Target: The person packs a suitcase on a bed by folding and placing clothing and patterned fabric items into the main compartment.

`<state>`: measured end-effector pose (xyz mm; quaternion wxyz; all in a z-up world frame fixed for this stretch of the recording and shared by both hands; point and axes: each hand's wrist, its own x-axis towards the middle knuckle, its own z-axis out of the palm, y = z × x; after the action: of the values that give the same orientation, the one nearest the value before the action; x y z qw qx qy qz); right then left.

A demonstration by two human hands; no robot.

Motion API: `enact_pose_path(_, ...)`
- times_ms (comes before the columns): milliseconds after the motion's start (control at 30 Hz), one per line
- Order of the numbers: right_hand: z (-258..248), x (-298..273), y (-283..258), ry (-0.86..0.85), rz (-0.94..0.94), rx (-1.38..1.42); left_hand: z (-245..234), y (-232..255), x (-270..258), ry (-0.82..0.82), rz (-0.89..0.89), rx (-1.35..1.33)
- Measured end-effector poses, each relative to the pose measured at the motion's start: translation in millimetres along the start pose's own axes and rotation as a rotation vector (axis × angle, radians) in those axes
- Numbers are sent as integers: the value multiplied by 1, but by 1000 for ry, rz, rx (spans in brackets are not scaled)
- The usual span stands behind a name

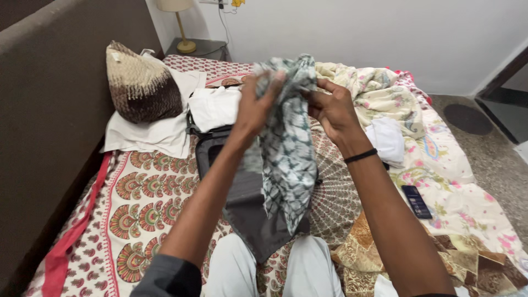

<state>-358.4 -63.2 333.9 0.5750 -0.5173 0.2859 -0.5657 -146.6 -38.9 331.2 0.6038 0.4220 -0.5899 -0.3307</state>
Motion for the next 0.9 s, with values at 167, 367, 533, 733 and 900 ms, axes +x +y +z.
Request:
enact_pose_path(167, 43, -5, -22, 47, -67, -154, -9, 10, -16, -343, -156, -260)
enact_pose_path(367, 60, -26, -57, -177, -187, -354, -39, 25, -4, -349, -271, -325)
enact_pose_path(533, 71, -25, -68, -207, -327, -859, -41, 41, 8, -342, -446, -403)
enact_pose_path(733, 72, -5, -72, -114, -426, -822, -41, 52, 19, -355, -147, -42)
enact_pose_path(900, 68, 20, -86, -76, -453, -800, -68, 55, 43, -277, 90, 328)
